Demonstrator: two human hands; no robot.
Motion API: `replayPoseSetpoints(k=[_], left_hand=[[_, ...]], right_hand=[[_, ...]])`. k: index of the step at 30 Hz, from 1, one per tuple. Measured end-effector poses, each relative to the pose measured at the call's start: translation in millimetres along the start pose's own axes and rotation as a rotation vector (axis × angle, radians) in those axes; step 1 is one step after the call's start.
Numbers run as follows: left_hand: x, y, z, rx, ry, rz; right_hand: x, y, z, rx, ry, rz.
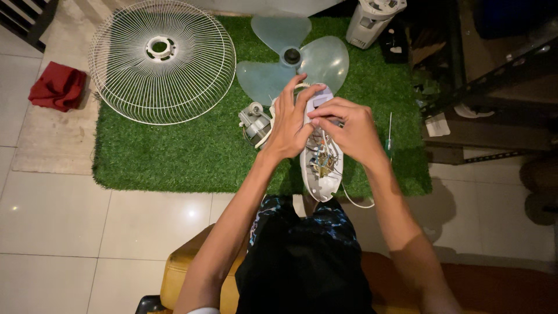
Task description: The person uses a screwdriver to tighten screws on the internal wiring compartment of a disassembled electric fan base. The fan cage, blades, and motor are laid out on a green mat nearby. The person repeatedly adjusts and secures components within the fan base housing.
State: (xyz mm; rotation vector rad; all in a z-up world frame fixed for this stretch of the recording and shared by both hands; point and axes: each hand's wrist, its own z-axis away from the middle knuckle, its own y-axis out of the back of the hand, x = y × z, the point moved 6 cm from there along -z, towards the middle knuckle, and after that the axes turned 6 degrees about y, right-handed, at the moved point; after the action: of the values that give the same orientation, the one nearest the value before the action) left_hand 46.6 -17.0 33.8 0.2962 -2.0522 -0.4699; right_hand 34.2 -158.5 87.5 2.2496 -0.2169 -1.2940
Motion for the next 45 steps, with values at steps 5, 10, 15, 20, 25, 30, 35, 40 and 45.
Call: replayPoseSetpoints(k=[5, 10, 15, 20, 25, 30, 35, 40, 45], left_hand=[[-2.2, -0.9, 0.4, 0.006, 0.0, 0.0], [-5.3, -2.3, 0.9, 0.002, 0.007, -0.011], [-6.3, -2.3, 0.5, 0.005, -0.002, -0.025], [-5.2, 1.9, 1.3, -0.013, 0.007, -0.025], [-3.6, 2.6, 1.9, -0.014, 0.007, -0.022], [-4.5, 1.4, 3.5, 0.073, -0.01, -0.022], [-8.7, 2.5, 9.1, 0.185, 0.018, 0.044], [-8.0, 4.6, 14.4, 0.209, 0.031, 0.021], [-1.5, 8.5, 14.8, 0.249, -0.058, 0.015]], right_hand=[[5.4, -0.3, 1.2, -0.001, -0.016, -0.025], [12.3, -2.2, 3.5, 0.005, -0.098, -0.088], [22.5, -6.8, 3.0, 0.014, -0.183, -0.194], [39.0, -11.5, 3.2, -0.008, -0.305, -0.284], [48.4, -13.1, 4.4, -0.025, -0.332, -0.37], [57.1, -10.8, 2.7, -0.009, -0.365, -0.297], [60.3, -11.0, 0.2, 0.004, -0.346, -0.393], [61.7, -9.4, 1.3, -0.011, -0.384, -0.501], [65.5, -7.7, -1.8, -0.041, -0.426, -0.502]])
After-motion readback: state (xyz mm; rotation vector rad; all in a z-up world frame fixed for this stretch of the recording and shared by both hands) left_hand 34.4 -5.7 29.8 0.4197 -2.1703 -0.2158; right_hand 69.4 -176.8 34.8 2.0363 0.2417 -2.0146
